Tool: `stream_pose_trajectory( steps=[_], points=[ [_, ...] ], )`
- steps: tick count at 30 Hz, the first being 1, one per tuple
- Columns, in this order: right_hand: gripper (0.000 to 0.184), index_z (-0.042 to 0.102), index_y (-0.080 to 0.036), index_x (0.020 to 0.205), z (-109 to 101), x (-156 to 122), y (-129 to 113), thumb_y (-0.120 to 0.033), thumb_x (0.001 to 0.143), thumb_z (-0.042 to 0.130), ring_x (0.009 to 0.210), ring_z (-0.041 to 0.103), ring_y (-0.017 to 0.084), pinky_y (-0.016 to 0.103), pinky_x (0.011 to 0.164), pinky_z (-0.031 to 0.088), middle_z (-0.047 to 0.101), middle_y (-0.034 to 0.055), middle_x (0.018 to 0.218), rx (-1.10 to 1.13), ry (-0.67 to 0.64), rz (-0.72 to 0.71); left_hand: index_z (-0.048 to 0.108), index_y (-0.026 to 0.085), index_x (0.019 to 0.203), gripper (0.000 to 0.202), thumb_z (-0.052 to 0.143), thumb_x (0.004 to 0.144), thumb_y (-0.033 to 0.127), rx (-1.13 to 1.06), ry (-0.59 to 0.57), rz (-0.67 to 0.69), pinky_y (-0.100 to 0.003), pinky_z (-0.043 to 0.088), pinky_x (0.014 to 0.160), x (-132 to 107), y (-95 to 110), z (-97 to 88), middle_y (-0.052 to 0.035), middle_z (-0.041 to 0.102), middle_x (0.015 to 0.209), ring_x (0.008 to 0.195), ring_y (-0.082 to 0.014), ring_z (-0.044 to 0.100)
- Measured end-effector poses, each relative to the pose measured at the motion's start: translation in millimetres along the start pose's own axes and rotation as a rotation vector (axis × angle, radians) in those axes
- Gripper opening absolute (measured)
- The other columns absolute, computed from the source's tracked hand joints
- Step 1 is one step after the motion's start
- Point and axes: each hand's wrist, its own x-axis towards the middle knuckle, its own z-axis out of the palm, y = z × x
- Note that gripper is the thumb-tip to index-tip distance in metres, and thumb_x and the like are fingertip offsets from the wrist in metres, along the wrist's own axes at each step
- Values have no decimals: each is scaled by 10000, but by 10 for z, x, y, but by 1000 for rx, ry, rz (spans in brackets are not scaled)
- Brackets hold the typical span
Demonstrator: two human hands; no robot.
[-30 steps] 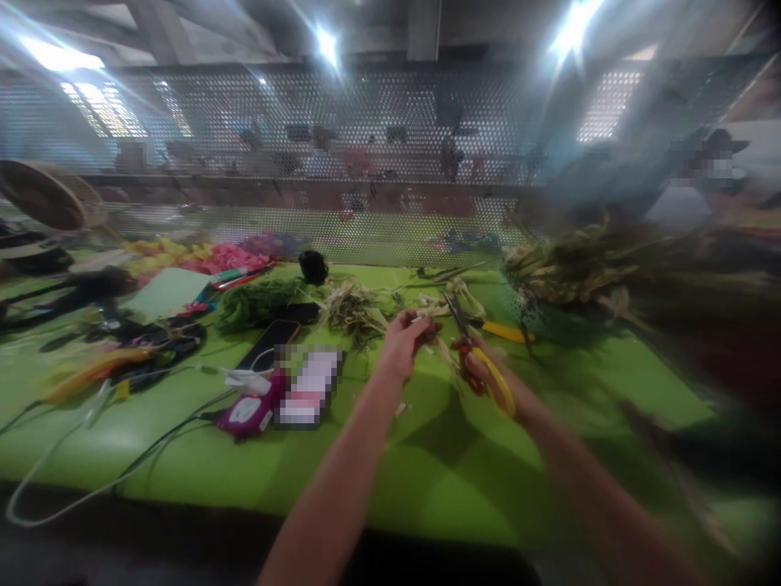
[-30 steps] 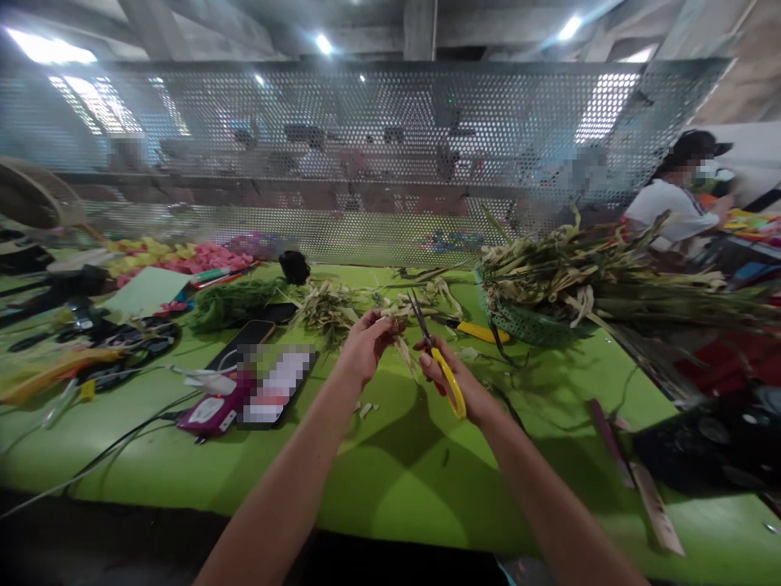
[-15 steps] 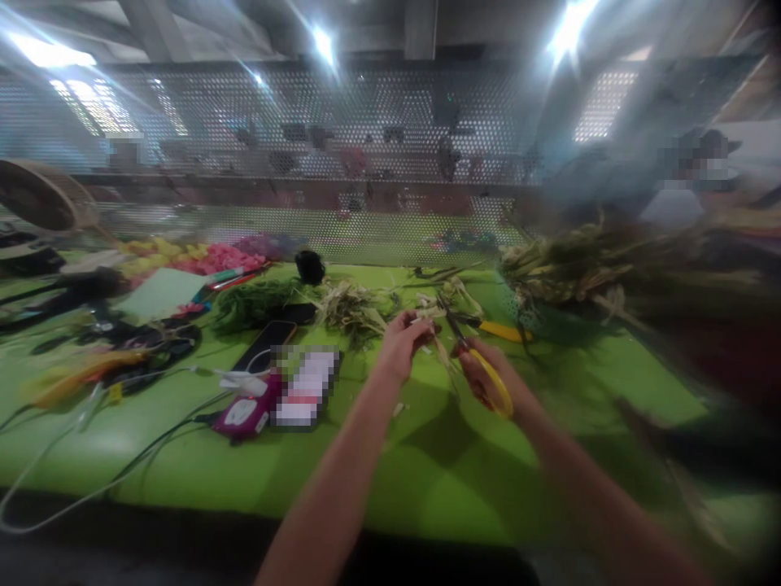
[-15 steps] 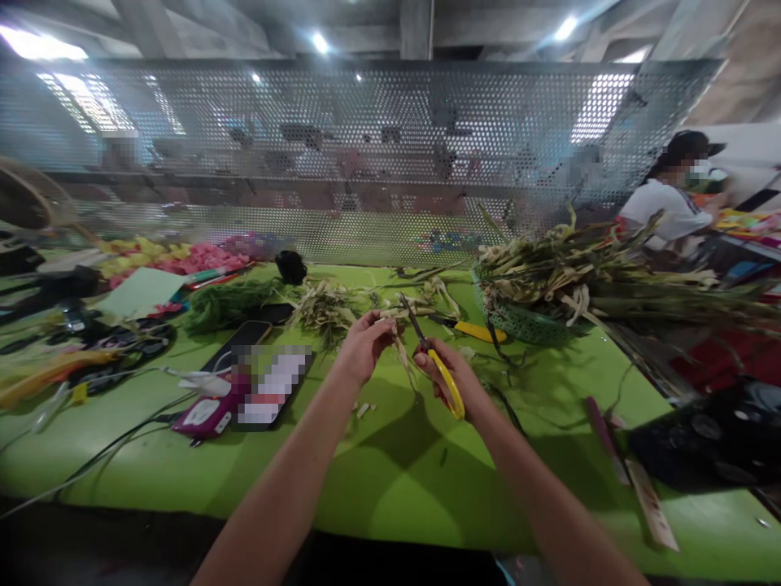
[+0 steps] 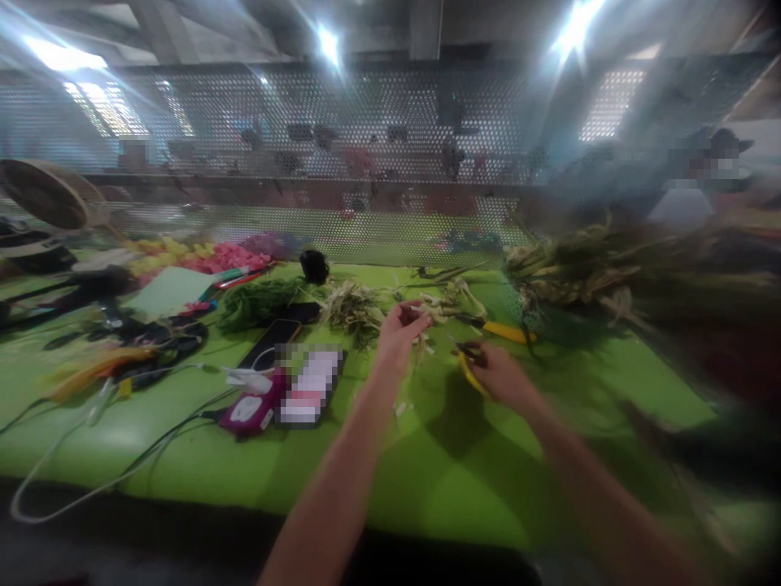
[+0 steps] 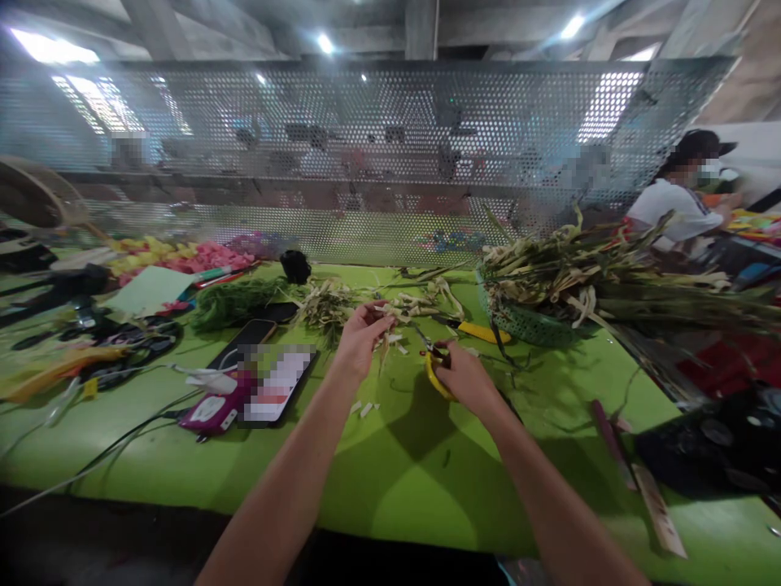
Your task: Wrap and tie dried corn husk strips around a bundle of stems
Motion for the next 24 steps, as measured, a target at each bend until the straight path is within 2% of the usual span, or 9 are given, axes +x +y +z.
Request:
stream_pose_trajectory(
  steps=[2, 6, 8, 10, 12, 14, 16, 22, 24],
  points=[
    [417, 604, -184, 1225, -5, -52, -79, -317, 831, 638, 795, 663, 216, 285, 669, 441, 724, 88, 911, -228, -6, -33, 631, 153, 922, 412, 834, 569, 209, 11, 2, -14, -241, 467, 696, -20, -18, 24, 11, 655, 752, 687, -100, 616],
    [268, 691, -195, 1061, -43, -185, -301, -364, 902, 555, 776, 664, 242, 297, 630, 400, 714, 128, 912, -576, -50, -21, 625, 143, 842, 350, 841, 579, 223, 61, -15, -53, -272, 485, 752, -60, -101, 69, -7, 661, 774, 722, -112, 616],
    [267, 709, -203, 974, -88, -209, -353, -369, 928, 505, 752, 659, 245, 302, 616, 392, 711, 124, 885, -631, -13, -8, 632, 141, 833, 339, 842, 586, 239, 92, -47, -58, -275, 483, 762, -80, -162, 91, -8, 659, 772, 723, -112, 611],
    [275, 702, -218, 979, -140, -196, -350, -369, 947, 475, 782, 659, 233, 300, 641, 411, 716, 101, 912, -512, 116, -79, 639, 141, 834, 334, 840, 591, 249, 131, -86, -61, -271, 477, 761, -108, -226, 119, -8, 660, 776, 719, -108, 604],
    [289, 687, -224, 1030, -179, -164, -315, -406, 954, 476, 820, 659, 210, 287, 686, 444, 721, 72, 951, -247, 218, -181, 641, 143, 836, 323, 834, 603, 258, 177, -125, -69, -261, 472, 744, -145, -279, 151, -7, 662, 779, 713, -106, 597],
    [311, 680, -209, 1042, -193, -130, -279, -457, 918, 540, 794, 654, 191, 276, 698, 468, 722, 55, 924, 1, 234, -227, 640, 149, 835, 309, 826, 619, 269, 215, -171, -86, -257, 471, 727, -186, -315, 181, -4, 660, 769, 708, -108, 594],
    [307, 688, -193, 997, -185, -104, -257, -458, 859, 619, 755, 641, 186, 277, 689, 478, 718, 45, 867, 137, 230, -223, 640, 151, 826, 302, 823, 628, 288, 230, -226, -106, -266, 481, 735, -215, -333, 196, -6, 662, 764, 714, -116, 598],
    [217, 687, -187, 831, -199, -62, -262, -399, 809, 647, 718, 581, 156, 269, 682, 457, 679, 12, 770, 345, 248, -160, 663, 142, 897, 352, 838, 624, 279, 296, -404, -149, -307, 490, 825, -198, -331, 138, -45, 702, 858, 801, -146, 632],
    [222, 675, -186, 791, -227, -60, -280, -408, 792, 661, 706, 554, 147, 261, 664, 444, 651, 5, 740, 402, 242, -134, 672, 139, 898, 337, 832, 632, 269, 324, -431, -154, -297, 488, 801, -193, -319, 128, -51, 704, 862, 793, -146, 632]
  ],
)
